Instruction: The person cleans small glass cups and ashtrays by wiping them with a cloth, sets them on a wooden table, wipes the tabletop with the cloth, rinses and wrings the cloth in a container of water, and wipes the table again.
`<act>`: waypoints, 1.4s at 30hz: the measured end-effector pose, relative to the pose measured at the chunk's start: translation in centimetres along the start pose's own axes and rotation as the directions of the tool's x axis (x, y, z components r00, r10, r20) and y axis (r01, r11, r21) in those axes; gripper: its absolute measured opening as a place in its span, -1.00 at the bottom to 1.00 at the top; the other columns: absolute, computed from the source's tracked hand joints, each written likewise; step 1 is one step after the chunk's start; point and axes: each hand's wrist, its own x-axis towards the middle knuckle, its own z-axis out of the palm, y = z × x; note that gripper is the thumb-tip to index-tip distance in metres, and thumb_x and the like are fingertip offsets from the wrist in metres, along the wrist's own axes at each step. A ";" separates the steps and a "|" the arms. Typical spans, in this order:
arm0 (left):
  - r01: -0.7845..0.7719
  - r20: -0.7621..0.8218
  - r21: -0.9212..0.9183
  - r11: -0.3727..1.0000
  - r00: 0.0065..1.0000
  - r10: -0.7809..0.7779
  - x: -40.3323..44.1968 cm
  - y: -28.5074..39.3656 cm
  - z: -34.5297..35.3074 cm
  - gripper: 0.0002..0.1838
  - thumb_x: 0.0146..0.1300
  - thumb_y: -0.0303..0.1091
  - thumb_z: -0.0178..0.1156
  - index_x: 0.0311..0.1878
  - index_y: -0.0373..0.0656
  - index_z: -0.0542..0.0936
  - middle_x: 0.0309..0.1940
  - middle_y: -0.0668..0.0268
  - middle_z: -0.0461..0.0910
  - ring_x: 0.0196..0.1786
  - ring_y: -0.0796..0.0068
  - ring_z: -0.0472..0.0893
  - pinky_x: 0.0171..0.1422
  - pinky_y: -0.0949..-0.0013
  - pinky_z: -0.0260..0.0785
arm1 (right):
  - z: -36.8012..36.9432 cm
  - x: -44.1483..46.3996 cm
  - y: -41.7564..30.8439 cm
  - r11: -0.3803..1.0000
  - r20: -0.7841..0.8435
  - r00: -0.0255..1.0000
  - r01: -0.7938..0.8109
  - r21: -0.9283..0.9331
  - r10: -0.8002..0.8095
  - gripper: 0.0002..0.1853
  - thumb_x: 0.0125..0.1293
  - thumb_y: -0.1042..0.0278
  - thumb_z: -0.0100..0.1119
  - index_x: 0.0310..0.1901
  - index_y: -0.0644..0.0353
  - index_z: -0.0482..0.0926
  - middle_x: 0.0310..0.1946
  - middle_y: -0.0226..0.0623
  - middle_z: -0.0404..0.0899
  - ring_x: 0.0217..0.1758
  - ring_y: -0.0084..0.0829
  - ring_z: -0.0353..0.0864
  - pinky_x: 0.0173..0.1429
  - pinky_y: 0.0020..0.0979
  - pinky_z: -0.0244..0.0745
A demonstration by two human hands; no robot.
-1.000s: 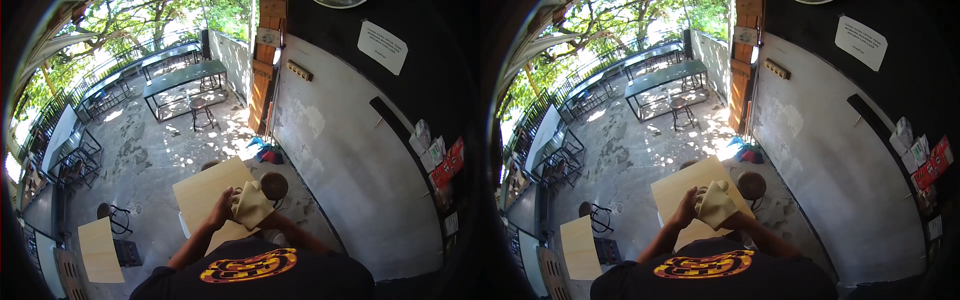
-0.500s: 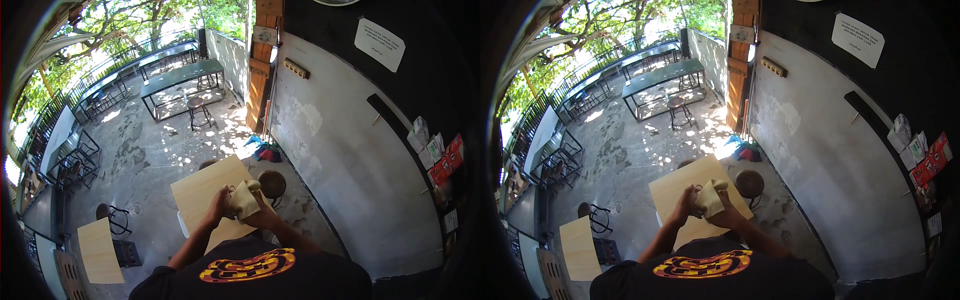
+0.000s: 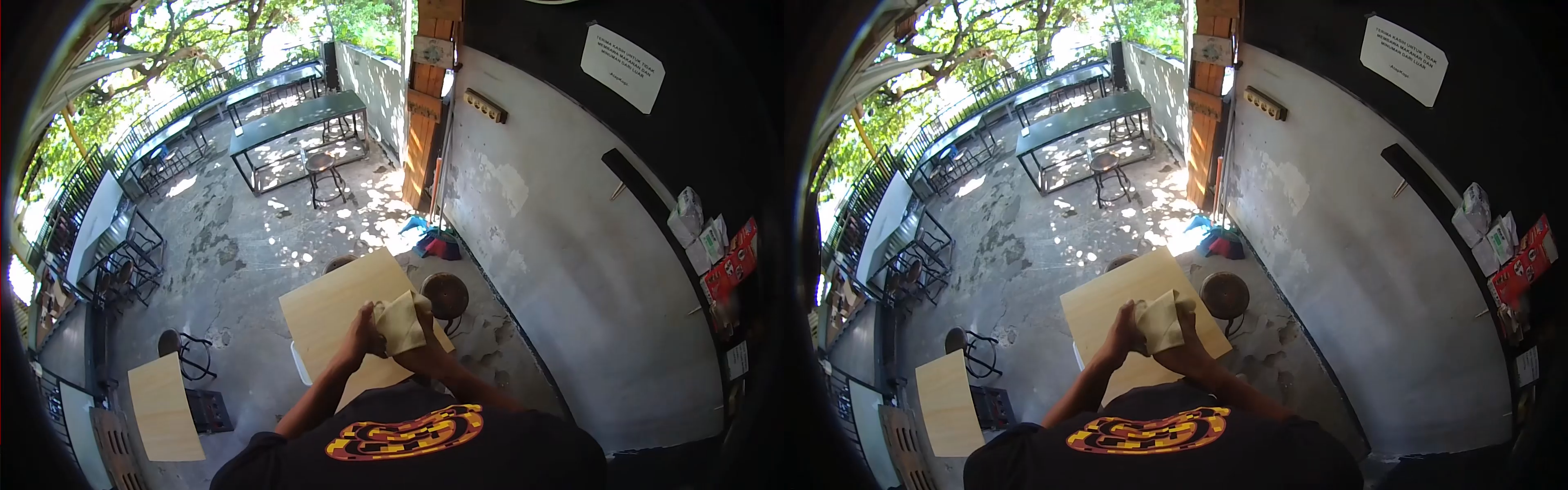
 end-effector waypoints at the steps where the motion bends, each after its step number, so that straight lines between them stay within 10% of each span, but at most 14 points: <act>1: 0.003 -0.004 0.001 1.000 1.000 -0.003 -0.1 0.3 0.2 -0.20 0.42 0.45 -0.19 0.20 -0.16 0.50 -0.25 0.10 0.66 -0.41 0.21 0.70 -0.44 0.21 0.58 | -0.1 0.0 -0.8 0.954 0.070 0.995 0.093 -0.286 -0.076 -0.39 0.30 0.29 0.35 0.36 0.18 0.40 0.27 -0.11 0.46 0.35 -0.19 0.47 0.44 -0.14 0.32; 4: 0.020 0.064 -0.059 0.998 0.998 -0.016 -1.0 1.1 1.6 -0.19 0.40 0.46 -0.18 0.19 -0.15 0.50 -0.26 0.12 0.66 -0.41 0.23 0.69 -0.47 0.23 0.57 | -1.4 0.4 -3.3 0.361 0.435 0.891 0.451 -0.816 -0.130 -0.40 0.28 0.34 0.33 0.36 0.16 0.42 0.28 -0.08 0.45 0.36 -0.11 0.45 0.47 -0.13 0.26; 7: -0.003 0.132 -0.223 0.975 0.991 0.033 -1.1 2.2 1.3 -0.24 0.44 0.42 -0.16 0.19 -0.14 0.52 -0.21 0.16 0.65 -0.30 0.32 0.69 -0.27 0.28 0.60 | 1.4 -1.1 -6.9 0.966 0.107 0.994 0.014 -0.258 0.015 -0.45 0.50 0.34 0.09 0.47 0.15 0.28 0.35 -0.21 0.44 0.40 -0.27 0.46 0.48 -0.23 0.34; 11: -0.102 0.052 -0.178 0.979 0.992 0.113 0.9 1.9 0.4 -0.32 0.52 0.32 -0.14 0.17 -0.16 0.55 -0.07 0.25 0.61 -0.04 0.46 0.60 0.17 0.37 0.44 | 1.9 -0.8 -5.5 0.967 0.002 0.990 -0.139 0.215 0.142 -0.39 0.59 0.28 0.00 0.55 0.26 0.11 0.48 -0.25 0.30 0.52 -0.37 0.34 0.56 -0.28 0.27; 18: -0.259 0.051 0.093 0.961 0.966 0.255 -0.7 3.3 1.0 -0.38 0.58 0.16 -0.15 0.22 -0.27 0.52 0.04 0.18 0.58 0.07 0.43 0.56 0.24 0.36 0.39 | 0.7 0.2 -4.4 0.954 0.006 0.995 -0.095 -0.286 0.101 -0.38 0.33 0.32 0.34 0.38 0.15 0.35 0.23 -0.30 0.47 0.24 -0.49 0.49 0.26 -0.41 0.51; 21: -0.255 0.089 0.185 0.949 0.966 0.242 -1.1 3.7 1.9 -0.40 0.59 0.11 -0.15 0.20 -0.32 0.50 0.02 0.16 0.58 0.05 0.41 0.55 0.22 0.35 0.39 | -0.9 -1.1 -3.3 0.748 0.133 0.990 0.117 -0.654 -0.039 -0.36 0.25 0.37 0.41 0.36 0.13 0.39 0.21 -0.27 0.49 0.24 -0.44 0.52 0.26 -0.39 0.53; 23: -0.201 0.059 0.180 0.963 0.979 0.194 -0.6 2.4 1.7 -0.39 0.59 0.11 -0.15 0.18 -0.34 0.50 -0.01 0.16 0.58 0.04 0.41 0.55 0.21 0.34 0.40 | -1.0 -1.8 -2.6 0.986 0.132 0.981 -0.152 0.065 0.142 -0.34 0.28 0.21 0.39 0.38 0.12 0.37 0.25 -0.26 0.47 0.29 -0.41 0.50 0.34 -0.36 0.47; 26: -0.179 0.010 0.090 0.980 0.984 0.178 1.2 0.9 0.3 -0.38 0.58 0.14 -0.15 0.17 -0.32 0.49 -0.05 0.20 0.57 -0.01 0.42 0.55 0.16 0.34 0.41 | -0.6 -2.3 -2.7 0.217 0.333 0.906 -0.391 0.894 0.260 -0.28 0.34 -0.03 0.35 0.42 0.09 0.33 0.30 -0.25 0.44 0.36 -0.36 0.47 0.45 -0.31 0.38; 30: -0.097 0.128 -0.032 0.995 0.987 0.100 -0.5 4.1 1.2 -0.36 0.58 0.18 -0.15 0.19 -0.31 0.47 -0.09 0.26 0.55 -0.09 0.45 0.54 0.07 0.37 0.41 | 0.3 -1.1 -3.6 0.792 0.115 0.977 -0.212 0.573 0.178 -0.21 0.33 -0.17 0.33 0.44 0.10 0.30 0.31 -0.23 0.43 0.39 -0.34 0.45 0.49 -0.29 0.35; 39: -0.282 0.099 0.321 0.904 0.959 0.264 0.3 4.1 2.4 -0.35 0.59 0.17 -0.18 0.19 -0.31 0.50 -0.07 0.24 0.56 -0.06 0.44 0.55 0.09 0.37 0.39 | 0.7 -1.0 -3.5 0.969 0.124 0.990 -0.100 0.224 0.073 -0.22 0.31 -0.02 0.40 0.44 0.14 0.30 0.29 -0.20 0.46 0.38 -0.31 0.45 0.48 -0.28 0.37; 41: -0.324 0.094 0.360 0.875 0.945 0.312 0.7 3.1 2.5 -0.35 0.60 0.16 -0.20 0.21 -0.30 0.52 -0.03 0.23 0.58 -0.03 0.44 0.56 0.12 0.37 0.39 | 0.5 -0.3 -4.7 0.907 0.102 0.989 -0.059 -0.418 0.111 -0.22 0.30 0.01 0.42 0.44 0.15 0.31 0.29 -0.19 0.46 0.38 -0.31 0.45 0.47 -0.28 0.37; 42: -0.285 0.110 0.247 0.926 0.958 0.266 0.8 2.6 2.2 -0.35 0.60 0.16 -0.21 0.23 -0.30 0.51 -0.03 0.23 0.58 -0.03 0.45 0.56 0.12 0.37 0.40 | 1.4 -0.3 -6.5 0.548 0.032 0.986 -0.063 -0.834 0.161 -0.25 0.34 0.09 0.40 0.45 0.16 0.29 0.31 -0.17 0.45 0.40 -0.29 0.43 0.47 -0.28 0.36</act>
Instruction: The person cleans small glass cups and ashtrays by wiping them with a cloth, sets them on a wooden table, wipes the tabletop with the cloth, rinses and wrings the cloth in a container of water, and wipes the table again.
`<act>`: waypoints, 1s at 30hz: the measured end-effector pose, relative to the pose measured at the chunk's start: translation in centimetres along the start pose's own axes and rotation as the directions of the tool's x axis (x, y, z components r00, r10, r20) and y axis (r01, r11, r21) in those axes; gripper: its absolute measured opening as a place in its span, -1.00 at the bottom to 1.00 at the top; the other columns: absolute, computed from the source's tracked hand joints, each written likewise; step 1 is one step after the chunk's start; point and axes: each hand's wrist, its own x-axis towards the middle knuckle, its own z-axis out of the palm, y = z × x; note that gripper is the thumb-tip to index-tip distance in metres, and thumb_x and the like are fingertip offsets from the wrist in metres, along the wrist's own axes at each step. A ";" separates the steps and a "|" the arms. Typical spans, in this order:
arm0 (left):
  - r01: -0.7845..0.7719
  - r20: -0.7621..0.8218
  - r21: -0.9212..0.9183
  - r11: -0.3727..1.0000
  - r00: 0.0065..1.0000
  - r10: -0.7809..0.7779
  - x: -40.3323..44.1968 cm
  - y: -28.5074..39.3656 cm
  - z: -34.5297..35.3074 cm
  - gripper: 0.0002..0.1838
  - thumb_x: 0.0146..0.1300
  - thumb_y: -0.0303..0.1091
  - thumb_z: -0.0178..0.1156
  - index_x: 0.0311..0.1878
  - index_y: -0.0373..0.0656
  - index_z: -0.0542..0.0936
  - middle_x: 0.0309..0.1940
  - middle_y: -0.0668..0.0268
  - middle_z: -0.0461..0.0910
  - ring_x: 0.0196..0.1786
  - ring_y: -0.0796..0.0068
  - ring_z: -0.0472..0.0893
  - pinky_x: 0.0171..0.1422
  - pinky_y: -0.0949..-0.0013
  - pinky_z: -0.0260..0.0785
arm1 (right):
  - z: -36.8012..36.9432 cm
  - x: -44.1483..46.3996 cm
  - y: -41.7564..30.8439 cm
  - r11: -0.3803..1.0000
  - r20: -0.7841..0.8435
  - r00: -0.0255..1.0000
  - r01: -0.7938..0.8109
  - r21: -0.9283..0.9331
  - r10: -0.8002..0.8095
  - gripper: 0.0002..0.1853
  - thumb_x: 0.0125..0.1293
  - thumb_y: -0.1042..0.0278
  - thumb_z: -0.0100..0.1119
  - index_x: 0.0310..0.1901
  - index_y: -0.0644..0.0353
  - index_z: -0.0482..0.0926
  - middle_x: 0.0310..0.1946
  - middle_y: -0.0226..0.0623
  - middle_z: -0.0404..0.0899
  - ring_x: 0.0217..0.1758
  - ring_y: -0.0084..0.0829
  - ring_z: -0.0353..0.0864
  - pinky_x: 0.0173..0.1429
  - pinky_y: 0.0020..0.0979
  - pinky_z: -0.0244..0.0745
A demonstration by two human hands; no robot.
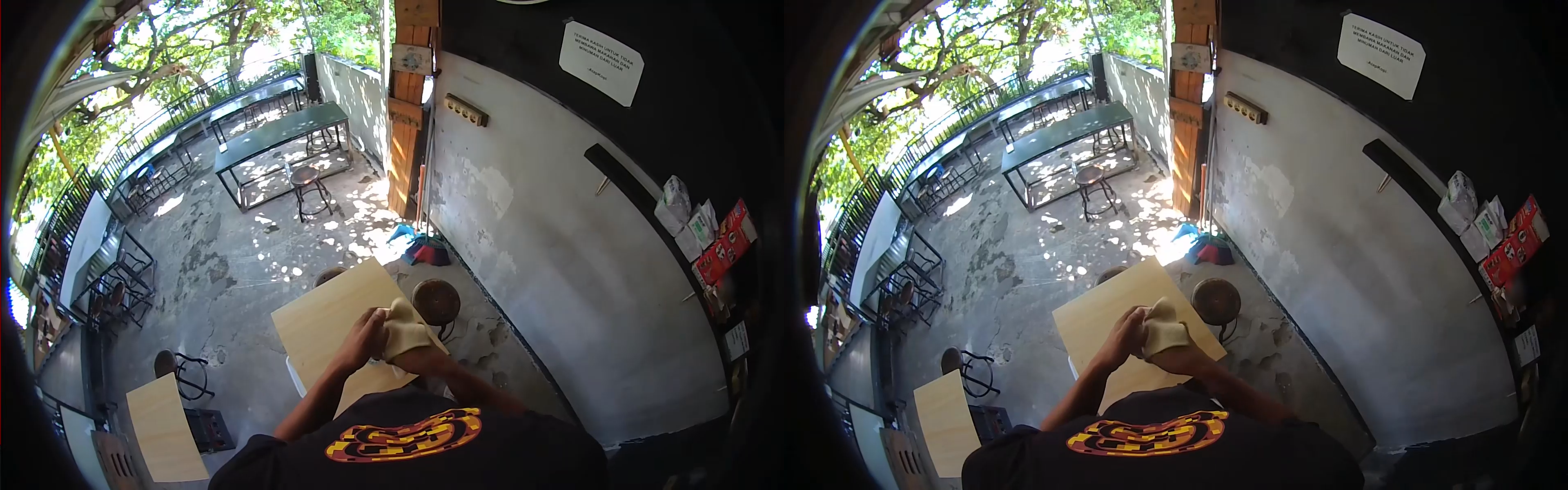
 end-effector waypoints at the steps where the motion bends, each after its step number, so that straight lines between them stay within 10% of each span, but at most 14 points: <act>1: 0.040 0.032 -0.121 0.992 0.999 -0.036 0.1 -0.5 -0.2 -0.35 0.61 0.16 -0.22 0.25 -0.29 0.51 -0.02 0.22 0.59 -0.03 0.46 0.57 0.12 0.37 0.40 | -0.4 -0.4 0.0 0.998 -0.024 0.998 0.059 0.038 -0.058 -0.29 0.35 0.16 0.37 0.45 0.17 0.30 0.32 -0.17 0.44 0.41 -0.29 0.42 0.46 -0.27 0.37; 7: 0.112 0.066 -0.187 0.976 0.993 -0.102 1.1 -1.9 -1.9 -0.35 0.61 0.18 -0.23 0.27 -0.24 0.49 -0.03 0.24 0.60 -0.06 0.52 0.58 0.11 0.38 0.43 | 1.2 -1.1 2.1 0.866 -0.358 0.788 0.460 -0.197 -0.501 -0.39 0.35 0.37 0.33 0.40 0.18 0.37 0.32 -0.18 0.46 0.47 -0.38 0.37 0.43 -0.25 0.36; 16: 0.073 -0.001 -0.112 0.991 0.997 -0.074 0.8 -0.7 -0.5 -0.38 0.61 0.14 -0.18 0.27 -0.27 0.48 0.06 0.16 0.58 0.10 0.40 0.56 0.23 0.34 0.40 | -0.2 -0.7 2.1 0.749 -0.239 0.828 0.286 -0.597 -0.507 -0.56 0.40 0.32 0.26 0.27 0.19 0.47 0.23 -0.28 0.54 0.31 -0.39 0.53 0.34 -0.32 0.45; 22: 0.041 0.064 -0.387 0.921 0.998 -0.018 1.7 -0.6 -0.5 -0.34 0.60 0.17 -0.21 0.27 -0.29 0.48 0.08 0.15 0.59 0.12 0.39 0.59 0.26 0.31 0.41 | -0.3 -1.1 5.2 0.866 -0.172 0.957 0.286 0.409 -0.235 -0.50 0.41 0.36 0.32 0.32 0.22 0.43 0.19 -0.25 0.53 0.23 -0.39 0.55 0.33 -0.34 0.46; 30: 0.036 -0.032 -0.544 0.838 0.997 -0.064 1.2 -0.3 -0.5 -0.34 0.59 0.22 -0.23 0.22 -0.23 0.51 0.00 0.22 0.64 0.00 0.40 0.64 0.24 0.32 0.44 | 1.1 -0.6 6.2 0.917 -0.115 0.910 0.390 -0.087 -0.398 -0.45 0.42 0.35 0.29 0.38 0.22 0.35 0.27 -0.19 0.44 0.34 -0.32 0.44 0.44 -0.27 0.37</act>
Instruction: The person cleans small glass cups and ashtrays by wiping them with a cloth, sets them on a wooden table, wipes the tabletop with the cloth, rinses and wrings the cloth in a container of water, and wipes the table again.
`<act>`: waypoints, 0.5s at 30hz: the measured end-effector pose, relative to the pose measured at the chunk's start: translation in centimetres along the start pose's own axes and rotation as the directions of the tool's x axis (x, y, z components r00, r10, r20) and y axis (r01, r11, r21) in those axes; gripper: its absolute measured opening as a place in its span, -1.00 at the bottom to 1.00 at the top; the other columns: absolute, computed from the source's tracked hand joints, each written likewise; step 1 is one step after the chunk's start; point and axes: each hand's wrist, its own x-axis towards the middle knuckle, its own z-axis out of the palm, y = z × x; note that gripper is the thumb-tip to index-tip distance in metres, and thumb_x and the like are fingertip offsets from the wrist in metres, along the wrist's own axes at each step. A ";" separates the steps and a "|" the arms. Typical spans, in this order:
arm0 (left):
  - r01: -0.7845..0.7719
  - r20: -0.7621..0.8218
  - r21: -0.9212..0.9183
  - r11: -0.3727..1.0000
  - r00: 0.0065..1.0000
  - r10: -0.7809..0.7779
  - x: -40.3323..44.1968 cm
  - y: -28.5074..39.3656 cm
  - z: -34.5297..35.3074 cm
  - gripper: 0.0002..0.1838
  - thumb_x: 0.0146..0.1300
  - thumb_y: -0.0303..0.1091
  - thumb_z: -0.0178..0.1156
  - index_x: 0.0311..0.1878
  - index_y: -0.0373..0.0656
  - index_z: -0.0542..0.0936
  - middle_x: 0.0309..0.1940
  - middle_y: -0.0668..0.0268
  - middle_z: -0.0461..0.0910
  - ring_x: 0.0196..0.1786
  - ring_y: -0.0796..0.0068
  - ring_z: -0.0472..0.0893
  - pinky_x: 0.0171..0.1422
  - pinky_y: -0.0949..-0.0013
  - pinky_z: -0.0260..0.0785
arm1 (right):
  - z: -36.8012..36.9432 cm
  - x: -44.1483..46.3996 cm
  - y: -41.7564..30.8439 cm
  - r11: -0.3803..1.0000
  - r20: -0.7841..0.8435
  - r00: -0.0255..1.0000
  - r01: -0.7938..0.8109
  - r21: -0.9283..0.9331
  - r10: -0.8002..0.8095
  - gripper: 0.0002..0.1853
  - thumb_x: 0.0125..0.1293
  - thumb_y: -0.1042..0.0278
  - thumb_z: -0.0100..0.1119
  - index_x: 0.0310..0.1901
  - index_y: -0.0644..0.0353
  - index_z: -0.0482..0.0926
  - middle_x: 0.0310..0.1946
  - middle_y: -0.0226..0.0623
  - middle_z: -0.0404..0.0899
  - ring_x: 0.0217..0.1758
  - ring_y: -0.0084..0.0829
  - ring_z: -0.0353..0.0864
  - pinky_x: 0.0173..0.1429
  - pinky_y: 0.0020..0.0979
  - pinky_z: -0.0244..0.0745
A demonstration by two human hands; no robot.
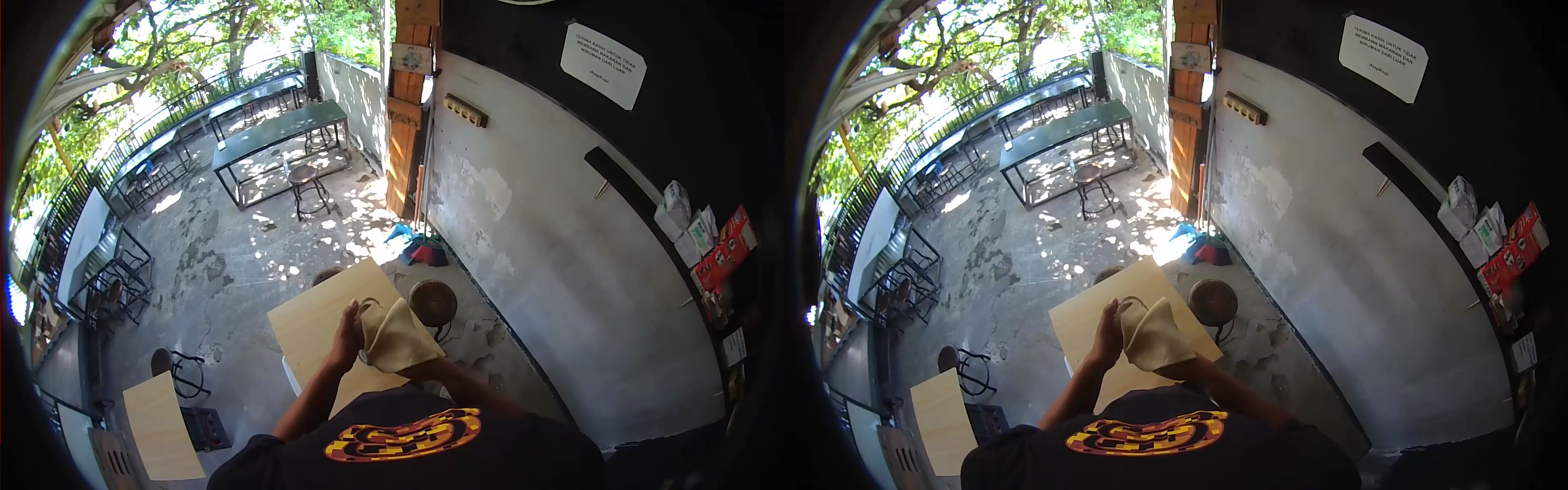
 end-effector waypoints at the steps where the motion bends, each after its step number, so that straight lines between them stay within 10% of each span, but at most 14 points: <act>1: -0.001 0.013 0.048 0.999 1.000 0.001 0.0 0.0 -0.6 -0.34 0.59 0.22 -0.22 0.22 -0.22 0.51 0.01 0.22 0.63 0.01 0.40 0.64 0.25 0.32 0.44 | 0.1 0.3 -0.2 0.999 -0.004 1.000 0.022 -0.032 -0.022 -0.45 0.43 0.34 0.28 0.38 0.22 0.35 0.28 -0.18 0.43 0.35 -0.31 0.43 0.45 -0.26 0.36; 8: 0.011 -0.026 0.062 0.998 1.000 -0.010 -1.1 1.2 0.0 -0.33 0.55 0.26 -0.16 0.23 -0.20 0.52 0.05 0.19 0.64 0.08 0.36 0.65 0.27 0.30 0.43 | -0.3 1.7 -0.7 0.993 -0.007 1.000 0.009 -0.115 -0.010 -0.47 0.50 0.21 0.19 0.40 0.19 0.32 0.32 -0.12 0.39 0.45 -0.25 0.35 0.56 -0.21 0.23; 12: 0.012 -0.032 0.110 0.994 0.999 -0.008 -0.9 1.0 -1.3 -0.34 0.54 0.24 -0.16 0.22 -0.21 0.52 0.06 0.15 0.64 0.09 0.30 0.66 0.28 0.27 0.43 | -1.2 1.3 -1.8 0.720 0.100 0.978 -0.202 0.664 0.182 -0.38 0.48 0.17 0.22 0.45 0.14 0.24 0.38 -0.10 0.33 0.49 -0.26 0.30 0.59 -0.21 0.17; 15: 0.051 0.001 0.076 0.996 0.999 -0.051 -1.3 0.6 -1.7 -0.35 0.54 0.24 -0.14 0.21 -0.21 0.52 0.05 0.14 0.64 0.08 0.30 0.66 0.29 0.25 0.43 | -1.1 1.2 -0.5 0.882 0.080 0.997 -0.054 0.469 0.019 -0.27 0.41 0.21 0.33 0.49 0.11 0.17 0.42 -0.13 0.28 0.50 -0.27 0.29 0.59 -0.22 0.18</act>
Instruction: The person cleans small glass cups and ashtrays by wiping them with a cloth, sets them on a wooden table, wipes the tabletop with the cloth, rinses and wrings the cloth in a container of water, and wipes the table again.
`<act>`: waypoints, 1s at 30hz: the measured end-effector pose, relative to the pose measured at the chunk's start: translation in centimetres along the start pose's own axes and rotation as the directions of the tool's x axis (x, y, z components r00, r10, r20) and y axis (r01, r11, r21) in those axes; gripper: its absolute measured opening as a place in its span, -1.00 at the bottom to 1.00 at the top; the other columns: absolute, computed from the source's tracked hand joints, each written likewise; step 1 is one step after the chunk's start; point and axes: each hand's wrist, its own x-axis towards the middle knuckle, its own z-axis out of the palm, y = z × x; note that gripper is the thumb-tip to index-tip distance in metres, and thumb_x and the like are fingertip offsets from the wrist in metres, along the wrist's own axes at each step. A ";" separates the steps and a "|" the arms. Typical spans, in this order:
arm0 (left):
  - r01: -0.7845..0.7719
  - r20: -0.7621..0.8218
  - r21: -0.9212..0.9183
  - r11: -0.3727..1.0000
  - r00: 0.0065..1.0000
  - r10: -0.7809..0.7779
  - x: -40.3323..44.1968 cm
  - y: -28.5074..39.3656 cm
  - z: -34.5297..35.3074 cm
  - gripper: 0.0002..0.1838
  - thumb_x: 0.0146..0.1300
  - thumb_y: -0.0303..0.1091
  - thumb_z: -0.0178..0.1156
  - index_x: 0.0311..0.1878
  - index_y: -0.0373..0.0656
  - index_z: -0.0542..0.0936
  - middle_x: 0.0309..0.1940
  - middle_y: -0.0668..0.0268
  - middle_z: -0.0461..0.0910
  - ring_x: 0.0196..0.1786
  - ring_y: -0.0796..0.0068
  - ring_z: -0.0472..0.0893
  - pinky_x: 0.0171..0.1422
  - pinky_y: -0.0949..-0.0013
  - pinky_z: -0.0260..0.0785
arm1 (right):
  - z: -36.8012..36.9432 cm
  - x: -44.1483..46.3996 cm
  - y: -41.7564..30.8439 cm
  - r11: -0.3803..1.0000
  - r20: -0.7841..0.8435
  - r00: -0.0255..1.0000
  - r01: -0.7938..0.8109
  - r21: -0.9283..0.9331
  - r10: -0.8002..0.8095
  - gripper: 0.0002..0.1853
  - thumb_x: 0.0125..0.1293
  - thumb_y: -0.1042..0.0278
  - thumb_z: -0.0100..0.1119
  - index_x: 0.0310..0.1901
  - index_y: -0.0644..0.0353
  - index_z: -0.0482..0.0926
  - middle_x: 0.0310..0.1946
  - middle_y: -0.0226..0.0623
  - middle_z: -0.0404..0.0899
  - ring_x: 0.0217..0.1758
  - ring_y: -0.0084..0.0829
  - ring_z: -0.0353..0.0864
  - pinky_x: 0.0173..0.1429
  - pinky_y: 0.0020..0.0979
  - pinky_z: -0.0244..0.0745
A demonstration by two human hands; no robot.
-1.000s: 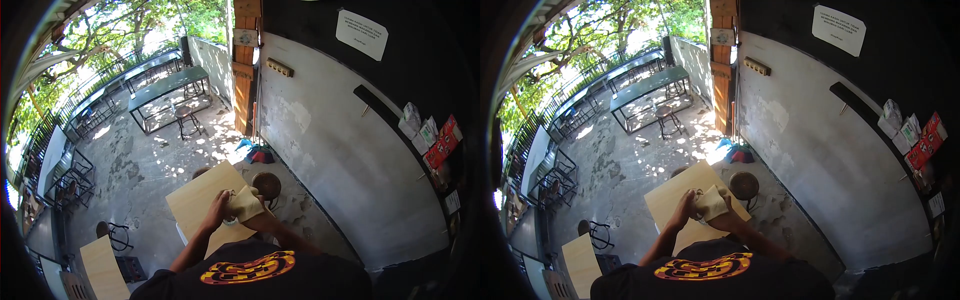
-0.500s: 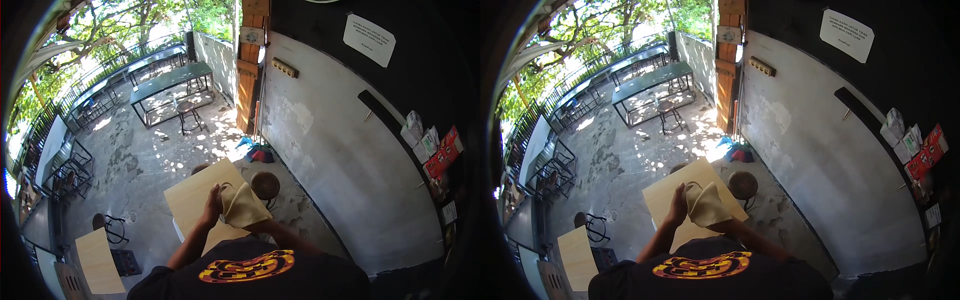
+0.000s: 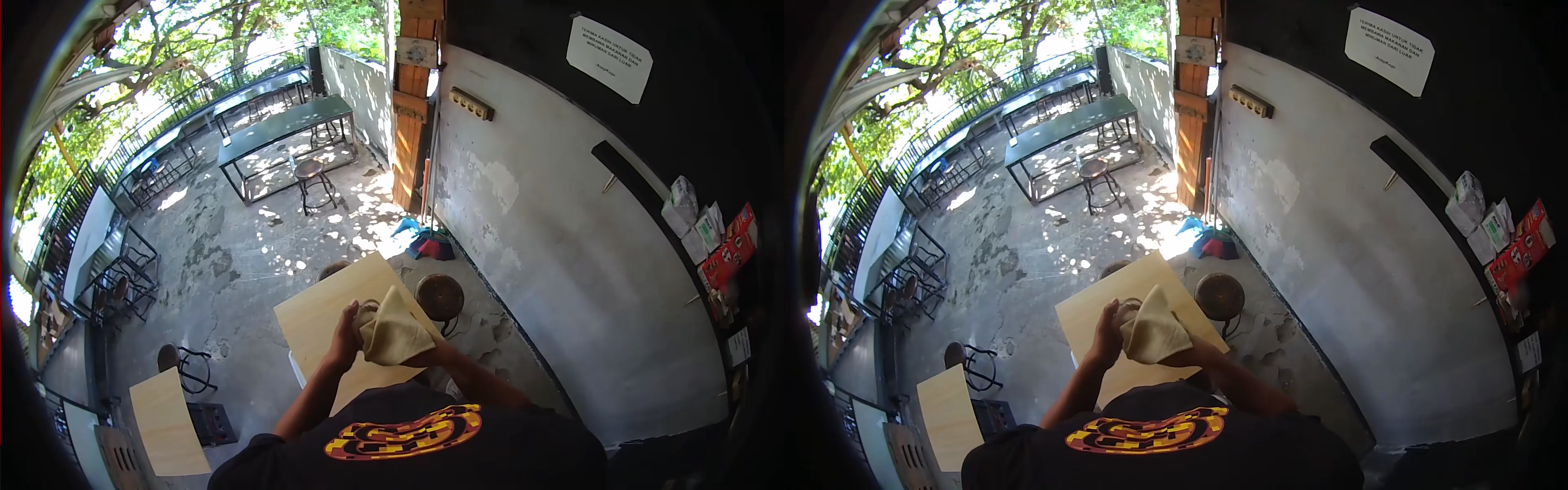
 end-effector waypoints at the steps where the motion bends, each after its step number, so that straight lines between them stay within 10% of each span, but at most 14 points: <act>1: 0.002 -0.007 -0.058 0.998 1.000 -0.002 0.0 -0.1 0.3 -0.34 0.54 0.22 -0.16 0.21 -0.23 0.52 0.05 0.12 0.65 0.07 0.28 0.67 0.26 0.23 0.46 | 0.0 0.1 0.3 0.987 -0.001 0.998 0.058 -0.148 -0.058 -0.24 0.38 0.23 0.36 0.50 0.11 0.17 0.41 -0.15 0.29 0.49 -0.28 0.31 0.58 -0.22 0.21; 6: 0.027 0.027 0.004 1.000 0.999 -0.028 0.9 0.5 0.3 -0.30 0.53 0.24 -0.20 0.23 -0.26 0.52 0.04 0.09 0.66 0.05 0.27 0.68 0.20 0.23 0.52 | 0.5 0.9 1.2 0.924 -0.087 0.978 0.147 -0.353 -0.189 -0.18 0.29 0.27 0.48 0.48 0.11 0.21 0.37 -0.18 0.35 0.42 -0.29 0.39 0.50 -0.22 0.33; 14: -0.176 0.012 0.533 0.827 0.979 0.201 1.0 2.8 3.0 -0.38 0.57 0.17 -0.14 0.24 -0.26 0.48 0.06 0.16 0.61 0.09 0.38 0.61 0.20 0.32 0.47 | 1.4 1.5 -2.2 0.987 -0.209 0.970 0.095 -0.130 -0.120 -0.23 0.27 0.28 0.49 0.44 0.16 0.28 0.31 -0.18 0.43 0.32 -0.32 0.50 0.40 -0.26 0.44; 18: -0.053 0.076 -0.011 0.999 0.996 0.053 0.7 1.7 4.4 -0.42 0.59 0.11 -0.15 0.20 -0.29 0.46 0.03 0.16 0.60 0.03 0.36 0.64 0.18 0.32 0.47 | -2.4 0.9 7.1 0.991 -0.081 0.988 -0.133 -0.033 0.130 -0.37 0.32 0.30 0.43 0.36 0.22 0.38 0.23 -0.16 0.50 0.24 -0.40 0.56 0.32 -0.36 0.48; 24: -0.168 0.022 0.069 0.983 0.986 0.167 2.5 -0.1 4.5 -0.43 0.57 0.13 -0.12 0.21 -0.25 0.45 -0.03 0.12 0.61 -0.06 0.37 0.65 0.04 0.32 0.55 | -0.9 -0.1 -0.3 0.987 -0.367 0.922 0.150 0.051 -0.121 -0.69 0.24 0.45 0.41 0.00 0.22 0.60 -0.02 -0.26 0.60 -0.01 -0.45 0.61 0.07 -0.41 0.54; 26: -0.204 -0.054 0.232 0.951 0.974 0.222 2.5 0.0 4.6 -0.40 0.54 0.18 -0.07 0.25 -0.20 0.44 -0.03 0.13 0.61 -0.14 0.38 0.66 -0.11 0.34 0.58 | -2.3 -0.2 2.2 0.986 -0.344 0.931 0.156 0.064 -0.125 -0.77 0.23 0.48 0.40 -0.08 0.23 0.65 -0.07 -0.29 0.62 -0.06 -0.46 0.63 0.02 -0.42 0.55; 30: -0.108 -0.011 -0.005 0.994 0.994 0.108 2.7 -0.9 3.4 -0.35 0.52 0.25 -0.11 0.29 -0.16 0.43 0.02 0.16 0.60 -0.16 0.36 0.66 -0.08 0.28 0.59 | -5.6 0.4 1.3 0.891 -0.196 0.880 0.385 -0.238 -0.433 -0.74 0.26 0.50 0.35 -0.02 0.24 0.62 -0.01 -0.28 0.61 -0.01 -0.46 0.64 0.02 -0.41 0.55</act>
